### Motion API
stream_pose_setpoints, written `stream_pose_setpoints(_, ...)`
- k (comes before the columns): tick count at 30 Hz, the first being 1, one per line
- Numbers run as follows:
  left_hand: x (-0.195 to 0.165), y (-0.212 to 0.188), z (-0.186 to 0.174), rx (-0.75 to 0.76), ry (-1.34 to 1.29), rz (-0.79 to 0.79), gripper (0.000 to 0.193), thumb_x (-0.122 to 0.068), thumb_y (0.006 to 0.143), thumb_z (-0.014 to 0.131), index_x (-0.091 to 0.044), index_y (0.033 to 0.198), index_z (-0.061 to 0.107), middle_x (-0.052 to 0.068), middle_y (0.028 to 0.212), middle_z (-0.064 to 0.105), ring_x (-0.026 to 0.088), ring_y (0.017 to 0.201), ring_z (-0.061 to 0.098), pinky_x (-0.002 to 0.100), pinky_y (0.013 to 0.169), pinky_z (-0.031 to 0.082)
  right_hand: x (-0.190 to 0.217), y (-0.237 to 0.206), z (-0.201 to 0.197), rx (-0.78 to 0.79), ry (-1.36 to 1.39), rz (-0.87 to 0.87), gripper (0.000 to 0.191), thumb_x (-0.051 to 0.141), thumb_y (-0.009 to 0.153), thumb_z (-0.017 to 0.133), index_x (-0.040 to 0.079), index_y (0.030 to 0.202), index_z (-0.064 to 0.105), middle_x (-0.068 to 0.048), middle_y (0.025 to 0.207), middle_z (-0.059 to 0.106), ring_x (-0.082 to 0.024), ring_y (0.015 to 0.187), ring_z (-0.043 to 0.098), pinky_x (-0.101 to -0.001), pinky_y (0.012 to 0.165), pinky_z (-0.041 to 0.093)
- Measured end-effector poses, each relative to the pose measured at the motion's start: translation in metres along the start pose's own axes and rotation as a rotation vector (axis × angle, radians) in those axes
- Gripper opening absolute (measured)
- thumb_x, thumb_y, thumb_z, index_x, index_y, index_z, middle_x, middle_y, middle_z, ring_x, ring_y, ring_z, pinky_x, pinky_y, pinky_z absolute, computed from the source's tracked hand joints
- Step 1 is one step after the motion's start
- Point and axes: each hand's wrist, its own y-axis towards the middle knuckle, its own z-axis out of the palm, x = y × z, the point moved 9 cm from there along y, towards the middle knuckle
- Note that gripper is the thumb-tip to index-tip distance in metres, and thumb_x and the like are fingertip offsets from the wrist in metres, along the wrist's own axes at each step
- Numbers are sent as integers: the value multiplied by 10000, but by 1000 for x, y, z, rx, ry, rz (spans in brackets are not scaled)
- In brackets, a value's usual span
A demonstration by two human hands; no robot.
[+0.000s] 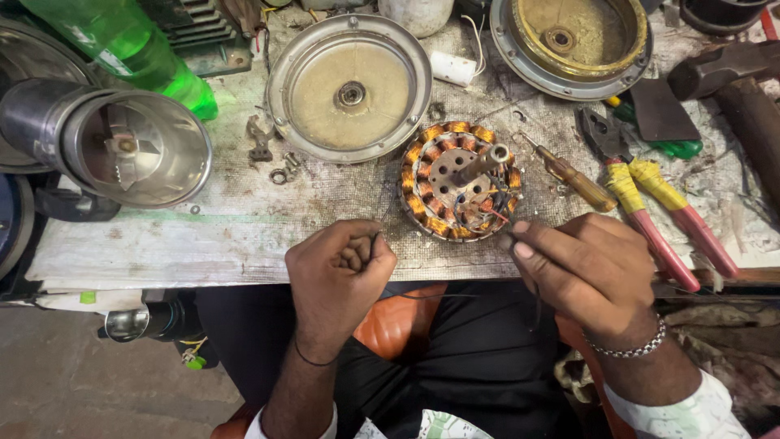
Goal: The person uses a soldering iron to heat and join wires on a disassembled motor stator. They hold the stator with one hand while applying the soldering iron with the other, then briefly reposition the stator on the workbench.
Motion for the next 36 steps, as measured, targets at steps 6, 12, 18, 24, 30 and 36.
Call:
stream_pose_setpoints(6, -3, 0, -3, -29, 12, 10, 145, 18, 781, 794, -16, 912, 742, -9, 656, 632, 18, 542, 554, 193, 493, 435, 0, 2, -1, 17, -17, 60, 245, -63, 817, 868, -14, 939, 661, -178, 990, 741, -205, 632, 646, -343, 520, 474)
stream_pose_setpoints(12, -5, 0, -3, -32, 8, 18, 137, 18, 787, 798, -19, 905, 740, -9, 658, 630, 20, 549, 548, 194, 506, 439, -1, 6, -4, -56, -9, 65, 303, -20, 812, 906, -9, 920, 623, -178, 985, 731, -214, 657, 676, -340, 527, 487)
stream_pose_setpoints(18, -5, 1, -3, -34, 10, 21, 145, 19, 787, 797, -16, 917, 742, -9, 653, 630, 18, 541, 546, 194, 498, 434, -2, 5, -1, 14, -27, 81, 247, -62, 833, 859, -13, 934, 640, -181, 1007, 739, -238, 668, 665, -361, 549, 487)
stream_pose_setpoints(24, -3, 0, -2, -27, -7, 2, 148, 20, 785, 792, -12, 920, 742, -7, 648, 630, 12, 532, 543, 192, 484, 423, 1, 9, -2, 6, -35, 68, 231, -55, 830, 855, -11, 925, 650, -181, 991, 734, -227, 649, 663, -349, 531, 483)
stream_pose_setpoints(30, -1, 1, 0, -1, 19, 17, 150, 32, 790, 779, -10, 931, 745, -9, 650, 632, 6, 538, 552, 184, 465, 414, 3, 10, -2, 1, -63, 52, 253, -39, 818, 879, -3, 914, 647, -170, 978, 738, -204, 629, 651, -336, 516, 473)
stream_pose_setpoints(36, -3, 0, -1, -15, 25, 40, 139, 29, 796, 784, -11, 920, 737, -11, 660, 631, 3, 551, 551, 180, 480, 423, 4, 9, -1, -5, -54, 44, 250, -52, 817, 880, 0, 913, 655, -164, 974, 734, -207, 625, 649, -338, 512, 468)
